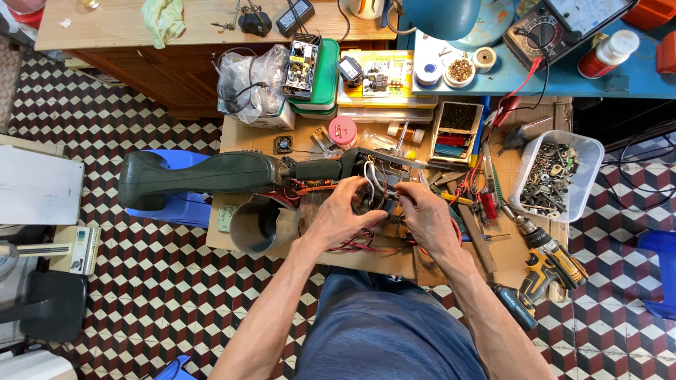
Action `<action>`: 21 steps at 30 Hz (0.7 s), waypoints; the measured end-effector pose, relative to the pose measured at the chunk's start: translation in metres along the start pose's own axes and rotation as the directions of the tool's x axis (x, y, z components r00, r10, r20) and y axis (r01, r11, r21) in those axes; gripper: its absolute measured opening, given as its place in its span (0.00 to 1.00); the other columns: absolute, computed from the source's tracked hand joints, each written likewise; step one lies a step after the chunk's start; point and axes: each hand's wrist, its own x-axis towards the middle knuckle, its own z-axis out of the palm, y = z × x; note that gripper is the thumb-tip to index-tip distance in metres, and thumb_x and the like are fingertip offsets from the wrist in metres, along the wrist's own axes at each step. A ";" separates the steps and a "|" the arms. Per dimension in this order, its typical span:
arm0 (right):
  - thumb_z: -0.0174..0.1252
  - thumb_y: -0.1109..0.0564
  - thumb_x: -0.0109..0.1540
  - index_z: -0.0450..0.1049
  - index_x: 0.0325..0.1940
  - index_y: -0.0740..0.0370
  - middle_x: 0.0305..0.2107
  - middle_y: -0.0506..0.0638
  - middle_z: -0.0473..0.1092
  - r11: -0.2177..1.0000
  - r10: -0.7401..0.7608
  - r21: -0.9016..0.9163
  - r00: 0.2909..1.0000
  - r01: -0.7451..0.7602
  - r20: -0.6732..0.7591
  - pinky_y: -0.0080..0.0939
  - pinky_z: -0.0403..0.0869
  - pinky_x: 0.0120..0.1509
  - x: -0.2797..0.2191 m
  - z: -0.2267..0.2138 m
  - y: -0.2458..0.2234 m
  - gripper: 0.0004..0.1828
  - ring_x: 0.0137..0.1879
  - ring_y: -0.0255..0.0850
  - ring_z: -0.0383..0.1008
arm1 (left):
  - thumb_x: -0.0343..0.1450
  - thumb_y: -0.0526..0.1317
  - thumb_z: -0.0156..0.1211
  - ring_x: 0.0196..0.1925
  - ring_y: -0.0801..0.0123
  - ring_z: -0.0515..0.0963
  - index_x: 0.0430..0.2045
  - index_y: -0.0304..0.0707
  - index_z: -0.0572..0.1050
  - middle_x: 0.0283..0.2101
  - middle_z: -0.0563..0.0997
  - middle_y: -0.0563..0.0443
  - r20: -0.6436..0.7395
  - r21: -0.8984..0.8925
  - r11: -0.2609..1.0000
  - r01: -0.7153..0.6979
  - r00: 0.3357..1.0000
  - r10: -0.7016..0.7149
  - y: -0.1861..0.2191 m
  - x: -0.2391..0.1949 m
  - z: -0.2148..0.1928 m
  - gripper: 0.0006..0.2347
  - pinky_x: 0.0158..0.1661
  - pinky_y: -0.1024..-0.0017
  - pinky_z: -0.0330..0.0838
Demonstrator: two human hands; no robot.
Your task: The person works on the internal wiring of a disassembled electric fan motor, using a multimeter to test connections and a soldering iron to join wires. They repeatedly strip, twist, and solder wires while checking continuity.
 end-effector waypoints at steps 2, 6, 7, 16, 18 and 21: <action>0.58 0.65 0.63 0.76 0.50 0.66 0.41 0.60 0.76 0.997 -0.032 -0.064 0.999 0.032 0.007 0.44 0.74 0.51 0.001 -0.001 0.002 0.11 0.48 0.53 0.78 | 0.67 0.45 0.65 0.52 0.56 0.80 0.58 0.36 0.69 0.61 0.72 0.43 -0.001 -0.126 0.992 0.029 1.000 -0.030 -0.011 -0.004 -0.006 0.25 0.47 0.62 0.77; 0.56 0.66 0.64 0.76 0.49 0.67 0.41 0.61 0.74 0.995 -0.034 -0.094 0.999 0.031 -0.029 0.45 0.74 0.51 0.000 -0.001 -0.001 0.10 0.47 0.55 0.77 | 0.76 0.37 0.54 0.57 0.54 0.80 0.58 0.37 0.73 0.60 0.77 0.42 -0.263 -0.014 0.991 -0.135 0.956 0.127 -0.035 0.003 0.001 0.15 0.55 0.62 0.76; 0.56 0.66 0.64 0.76 0.49 0.67 0.41 0.61 0.74 0.994 -0.045 -0.098 0.998 0.041 -0.034 0.45 0.74 0.51 0.001 0.000 -0.002 0.10 0.47 0.54 0.78 | 0.77 0.35 0.53 0.59 0.53 0.80 0.57 0.38 0.74 0.59 0.78 0.42 -0.326 0.094 0.978 -0.186 0.922 0.207 -0.040 0.006 0.005 0.14 0.57 0.62 0.76; 0.57 0.64 0.65 0.77 0.49 0.67 0.41 0.58 0.75 0.993 0.058 -0.104 0.998 -0.058 0.001 0.41 0.75 0.50 0.004 0.001 -0.006 0.09 0.45 0.47 0.78 | 0.69 0.38 0.64 0.44 0.52 0.83 0.46 0.40 0.79 0.43 0.82 0.44 -0.254 0.047 0.997 -0.060 0.965 0.070 -0.037 0.017 0.030 0.12 0.43 0.63 0.78; 0.57 0.63 0.66 0.77 0.49 0.66 0.40 0.56 0.76 0.992 0.108 -0.074 0.994 -0.107 0.008 0.40 0.75 0.50 0.003 0.001 -0.008 0.09 0.44 0.44 0.78 | 0.70 0.38 0.63 0.42 0.53 0.85 0.41 0.40 0.80 0.41 0.82 0.45 -0.269 -0.008 0.999 -0.041 0.962 0.037 -0.035 0.015 0.029 0.09 0.42 0.63 0.79; 0.58 0.62 0.66 0.77 0.50 0.66 0.40 0.55 0.76 0.988 0.149 -0.042 0.989 -0.149 0.008 0.38 0.75 0.49 0.003 0.004 -0.010 0.10 0.42 0.41 0.78 | 0.69 0.38 0.65 0.39 0.53 0.85 0.35 0.38 0.80 0.36 0.82 0.45 -0.294 -0.022 0.998 -0.059 0.955 0.050 -0.038 0.013 0.026 0.06 0.41 0.62 0.78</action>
